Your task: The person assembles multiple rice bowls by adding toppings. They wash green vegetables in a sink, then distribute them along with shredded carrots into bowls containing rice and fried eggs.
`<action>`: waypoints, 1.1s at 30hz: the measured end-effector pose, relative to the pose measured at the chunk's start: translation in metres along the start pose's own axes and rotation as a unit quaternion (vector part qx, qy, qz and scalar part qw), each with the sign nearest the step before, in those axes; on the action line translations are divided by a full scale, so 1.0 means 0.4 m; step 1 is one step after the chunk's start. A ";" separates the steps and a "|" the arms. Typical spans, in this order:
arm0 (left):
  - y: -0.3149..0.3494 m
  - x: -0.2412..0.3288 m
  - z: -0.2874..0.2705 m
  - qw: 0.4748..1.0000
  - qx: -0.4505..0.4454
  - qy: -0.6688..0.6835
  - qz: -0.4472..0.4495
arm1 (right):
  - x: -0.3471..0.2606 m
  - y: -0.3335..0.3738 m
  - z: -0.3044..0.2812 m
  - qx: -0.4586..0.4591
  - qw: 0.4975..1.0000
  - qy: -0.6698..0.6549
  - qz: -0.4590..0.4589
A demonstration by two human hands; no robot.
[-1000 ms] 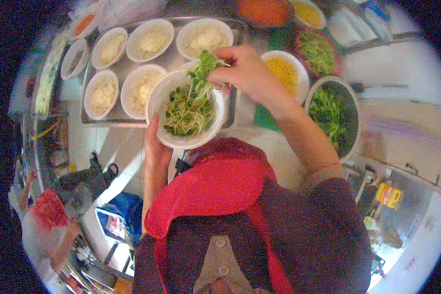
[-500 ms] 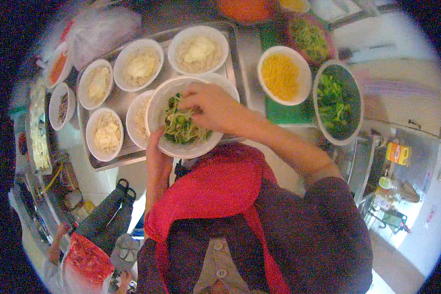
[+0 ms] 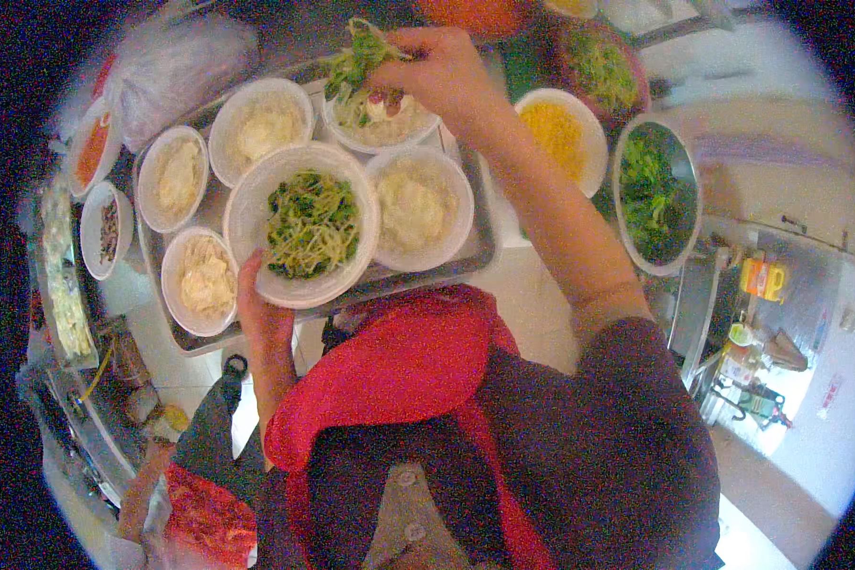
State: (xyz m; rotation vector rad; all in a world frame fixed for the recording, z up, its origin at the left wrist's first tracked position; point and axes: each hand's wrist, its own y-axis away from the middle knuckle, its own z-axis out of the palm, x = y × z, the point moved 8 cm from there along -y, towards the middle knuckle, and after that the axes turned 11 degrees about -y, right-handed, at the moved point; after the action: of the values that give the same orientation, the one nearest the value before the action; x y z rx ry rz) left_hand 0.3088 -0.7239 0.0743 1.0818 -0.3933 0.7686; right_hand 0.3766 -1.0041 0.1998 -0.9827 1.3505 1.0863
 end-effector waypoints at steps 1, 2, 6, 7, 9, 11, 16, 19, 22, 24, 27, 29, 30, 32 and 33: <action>0.000 0.005 -0.016 1.000 0.011 0.005 0.007 | 0.007 -0.024 -0.006 0.012 1.000 0.008 -0.004; 0.001 0.009 -0.035 1.000 0.022 0.010 0.013 | 0.021 -0.046 -0.008 0.001 0.999 0.030 -0.009; 0.014 0.018 -0.092 0.998 0.048 0.031 0.037 | 0.137 -0.145 -0.021 -0.047 0.997 0.065 -0.001; 0.021 0.025 -0.095 0.997 0.058 0.034 0.043 | 0.161 -0.159 -0.021 -0.049 0.995 0.086 0.005; 0.037 0.025 -0.101 0.995 0.092 0.026 0.035 | 0.208 -0.184 -0.016 -0.068 0.992 0.108 0.010; 0.041 0.021 -0.105 0.995 0.092 0.027 0.029 | 0.253 -0.203 -0.013 -0.096 0.989 0.108 0.009; 0.052 0.010 -0.107 0.994 0.097 0.030 0.037 | 0.343 -0.238 0.021 -0.165 0.964 0.207 0.015; 0.056 0.009 -0.106 0.993 0.106 0.034 0.034 | 0.318 -0.241 0.018 -0.145 0.943 0.293 -0.068; 0.041 0.005 -0.111 0.994 0.100 0.045 0.029 | 0.251 -0.223 -0.004 -0.102 0.894 0.431 -0.064; 0.039 0.010 -0.108 0.994 0.098 0.042 0.031 | 0.221 -0.215 -0.010 -0.089 0.867 0.482 -0.089; 0.040 0.023 -0.093 0.994 0.094 0.030 0.037 | 0.221 -0.198 0.025 -0.120 0.839 0.486 -0.212; 0.038 0.025 -0.092 0.995 0.089 0.027 0.036 | 0.236 -0.182 0.061 -0.175 0.805 0.498 -0.272; 0.037 0.027 -0.093 0.995 0.090 0.026 0.039 | 0.242 -0.184 0.056 -0.158 0.809 0.493 -0.279; 0.035 0.027 -0.093 0.994 0.092 0.026 0.044 | 0.252 -0.199 0.022 -0.125 0.807 0.522 -0.247; 0.035 0.028 -0.091 0.994 0.096 0.021 0.043 | 0.257 -0.206 0.004 -0.109 0.805 0.536 -0.230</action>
State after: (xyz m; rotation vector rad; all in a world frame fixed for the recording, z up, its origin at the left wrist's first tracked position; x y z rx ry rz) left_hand 0.3037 -0.6835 0.0745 1.2321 -0.3369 0.9179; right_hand 0.4499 -1.0196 0.0916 -2.1572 1.6946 0.2345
